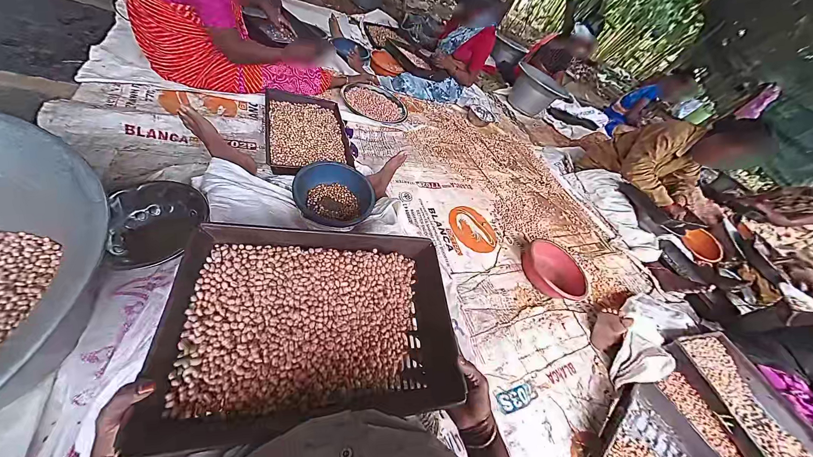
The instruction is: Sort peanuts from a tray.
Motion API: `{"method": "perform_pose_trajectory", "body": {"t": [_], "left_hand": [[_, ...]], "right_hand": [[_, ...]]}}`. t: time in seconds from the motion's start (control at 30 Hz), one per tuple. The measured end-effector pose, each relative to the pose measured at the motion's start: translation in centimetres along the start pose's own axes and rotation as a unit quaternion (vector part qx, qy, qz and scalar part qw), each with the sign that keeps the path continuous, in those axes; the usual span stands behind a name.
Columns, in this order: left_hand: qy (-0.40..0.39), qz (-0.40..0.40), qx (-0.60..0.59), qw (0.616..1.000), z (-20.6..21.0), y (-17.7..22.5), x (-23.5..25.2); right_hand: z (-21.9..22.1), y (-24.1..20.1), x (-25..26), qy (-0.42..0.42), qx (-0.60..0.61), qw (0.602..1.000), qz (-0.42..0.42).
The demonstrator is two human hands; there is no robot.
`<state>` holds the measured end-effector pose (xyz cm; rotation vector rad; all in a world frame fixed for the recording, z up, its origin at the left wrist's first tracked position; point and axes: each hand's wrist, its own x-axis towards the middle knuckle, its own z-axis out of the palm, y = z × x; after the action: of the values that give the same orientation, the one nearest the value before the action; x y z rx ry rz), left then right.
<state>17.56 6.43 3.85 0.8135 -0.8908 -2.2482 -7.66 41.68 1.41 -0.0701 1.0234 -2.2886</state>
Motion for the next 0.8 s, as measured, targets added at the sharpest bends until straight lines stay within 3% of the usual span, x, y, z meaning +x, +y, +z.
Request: {"method": "perform_pose_trajectory", "body": {"t": [0.03, 0.1, 0.2, 0.27, 0.37, 0.4, 0.43, 0.53, 0.63, 0.7, 0.8], "left_hand": [[-0.092, 0.019, 0.006, 0.996, -1.9, -1.9, 0.9], [-0.156, 0.035, 0.040, 0.986, -0.2, -3.1, 2.0], [-0.070, 0.028, 0.032, 0.997, 3.1, -1.6, 5.0], [-0.064, 0.025, -0.064, 0.996, -1.4, -2.0, 8.2], [-0.200, 0.038, -0.121, 0.972, -8.5, -3.4, 7.7], [-0.149, 0.030, -0.091, 0.984, -7.9, -3.1, 5.5], [0.030, 0.037, -0.058, 0.997, -4.0, -2.9, 2.6], [-0.081, 0.046, 0.045, 0.995, -1.2, -3.2, 1.2], [-0.106, 0.020, 0.092, 0.990, 1.8, -1.8, 5.5], [-0.091, 0.000, 0.098, 0.991, -0.9, -1.7, 7.8], [-0.035, -0.006, 0.167, 0.985, -5.5, -1.5, 6.2]], "right_hand": [[-0.9, -0.8, 1.0, 0.009, 0.013, 1.000, -0.007], [-2.6, -2.2, 4.9, -0.025, 0.018, 0.999, -0.019], [-0.5, -2.7, 10.1, -0.041, -0.006, 0.999, -0.016], [3.1, -1.1, 9.0, -0.003, -0.043, 0.999, 0.003], [4.5, 1.1, 3.3, 0.026, -0.039, 0.999, 0.015], [3.4, 0.9, 2.0, 0.022, -0.025, 0.999, 0.016], [2.2, 0.1, 1.4, 0.024, -0.009, 1.000, 0.012], [-1.1, -2.4, 4.7, -0.037, 0.054, 0.998, -0.010], [-1.1, -2.5, 10.5, -0.060, 0.077, 0.995, -0.008], [0.5, -1.3, 10.4, -0.013, 0.038, 0.999, 0.014], [-0.3, 0.8, 6.2, 0.027, -0.101, 0.994, 0.029]]}}
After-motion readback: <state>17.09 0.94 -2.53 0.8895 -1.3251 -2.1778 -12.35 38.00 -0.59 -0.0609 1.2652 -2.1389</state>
